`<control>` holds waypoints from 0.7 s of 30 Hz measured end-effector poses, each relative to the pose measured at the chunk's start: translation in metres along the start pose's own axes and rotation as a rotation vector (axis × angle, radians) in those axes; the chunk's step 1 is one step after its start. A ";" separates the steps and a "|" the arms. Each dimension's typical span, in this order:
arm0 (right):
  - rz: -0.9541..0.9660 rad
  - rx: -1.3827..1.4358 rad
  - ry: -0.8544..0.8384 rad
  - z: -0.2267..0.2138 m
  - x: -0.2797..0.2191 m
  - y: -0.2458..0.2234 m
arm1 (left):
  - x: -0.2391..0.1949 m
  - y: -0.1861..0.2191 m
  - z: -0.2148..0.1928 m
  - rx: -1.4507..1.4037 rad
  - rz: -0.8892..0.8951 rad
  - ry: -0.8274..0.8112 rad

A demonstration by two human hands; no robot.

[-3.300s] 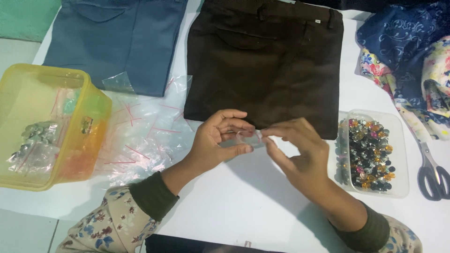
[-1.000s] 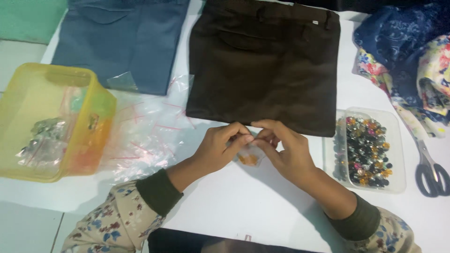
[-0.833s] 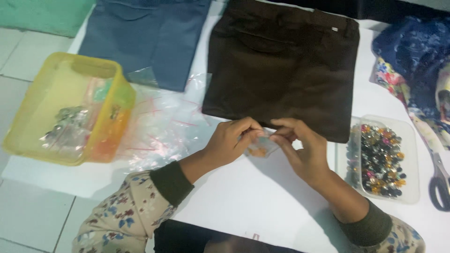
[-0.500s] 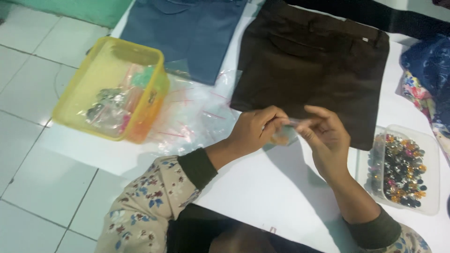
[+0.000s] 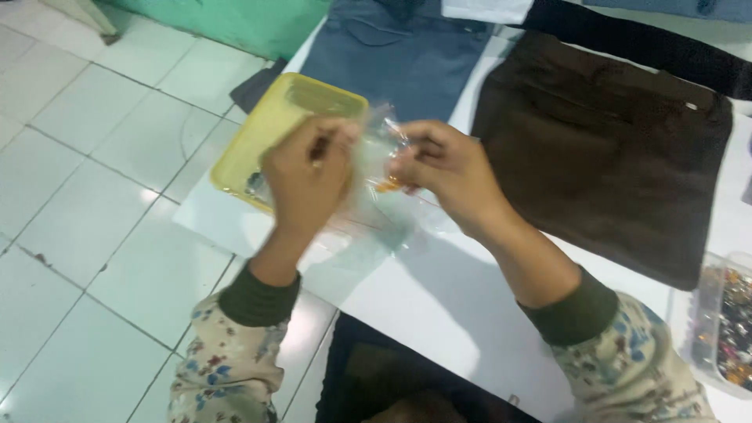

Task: Sorting and placing small orange beads into a plastic bag

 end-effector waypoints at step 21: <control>-0.119 -1.501 -0.524 0.152 0.102 0.090 | -0.011 -0.148 0.004 0.882 -0.362 -0.784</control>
Point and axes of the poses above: each hand's wrist, its own x-axis towards the middle knuckle, its own z-axis out of the palm, y = z × x, the point moved 8 cm from there along x, towards the middle knuckle
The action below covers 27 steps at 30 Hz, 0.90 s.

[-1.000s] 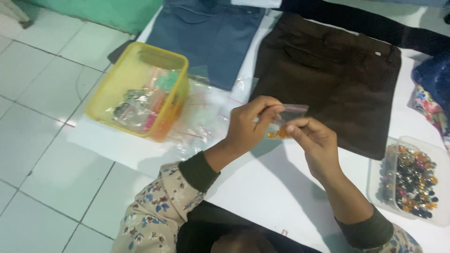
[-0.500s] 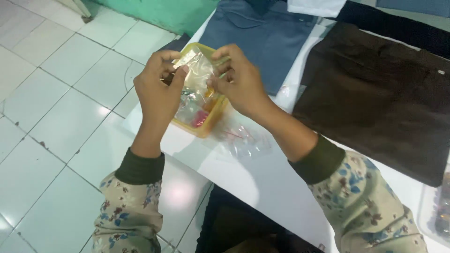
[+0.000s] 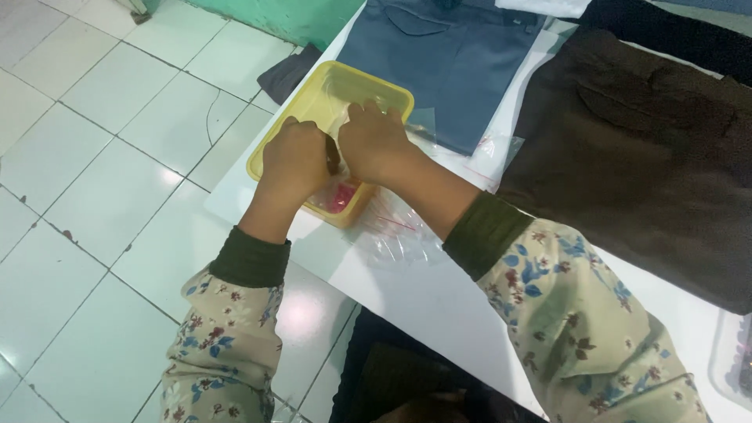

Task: Sorting and placing small orange beads into a plastic bag

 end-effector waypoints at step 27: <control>0.283 0.269 0.628 -0.068 -0.404 0.199 | -0.121 0.358 0.007 -0.105 0.799 0.428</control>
Point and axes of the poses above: each hand's wrist, its own x-axis towards the middle knuckle, its own z-axis out of the palm, y = z × x, the point moved 8 cm from there along x, towards the middle knuckle
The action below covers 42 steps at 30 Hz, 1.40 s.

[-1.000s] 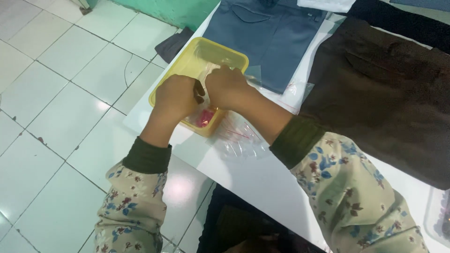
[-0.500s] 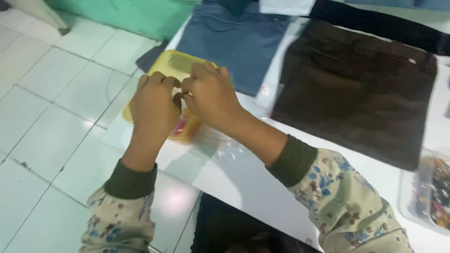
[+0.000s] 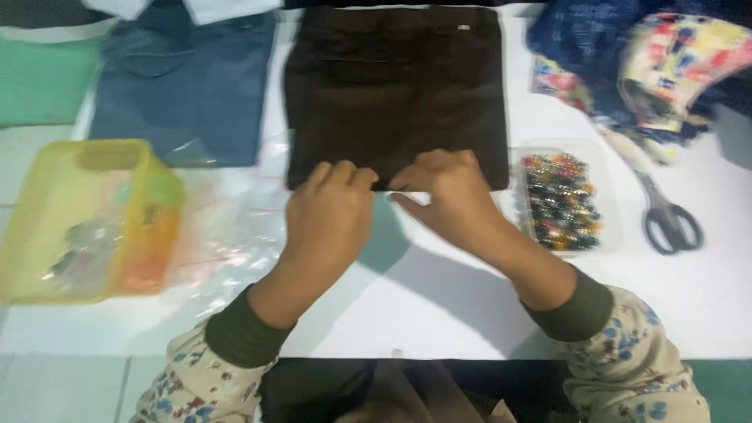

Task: Sorting and placing small orange beads into a plastic bag

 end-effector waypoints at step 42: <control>0.544 -0.607 -0.187 -0.070 -0.150 0.213 | 0.117 0.213 0.205 -0.620 0.382 -0.113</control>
Point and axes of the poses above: each hand's wrist, its own x-axis towards the middle knuckle, its own z-axis out of the palm, y = z × x, the point moved 8 cm from there along x, towards the middle knuckle
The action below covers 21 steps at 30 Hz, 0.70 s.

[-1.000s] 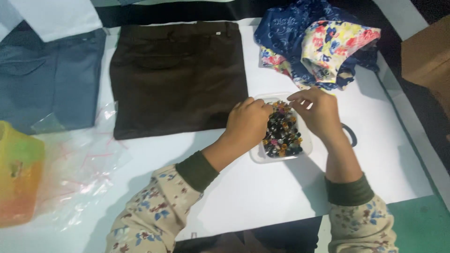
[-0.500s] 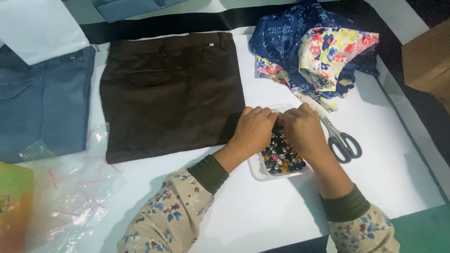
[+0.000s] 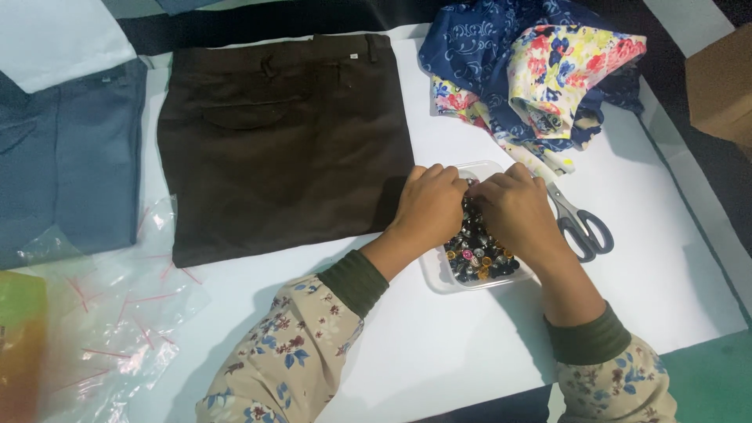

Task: Sorting and placing small orange beads into a plastic bag

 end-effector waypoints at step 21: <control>0.130 -0.006 -0.029 -0.008 -0.007 0.018 | 0.002 0.024 -0.028 -0.006 0.109 0.065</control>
Point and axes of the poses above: each hand's wrist, its own x-axis towards the middle knuckle, its own z-axis out of the palm, y = z × x, the point moved 8 cm from there along x, towards the middle knuckle
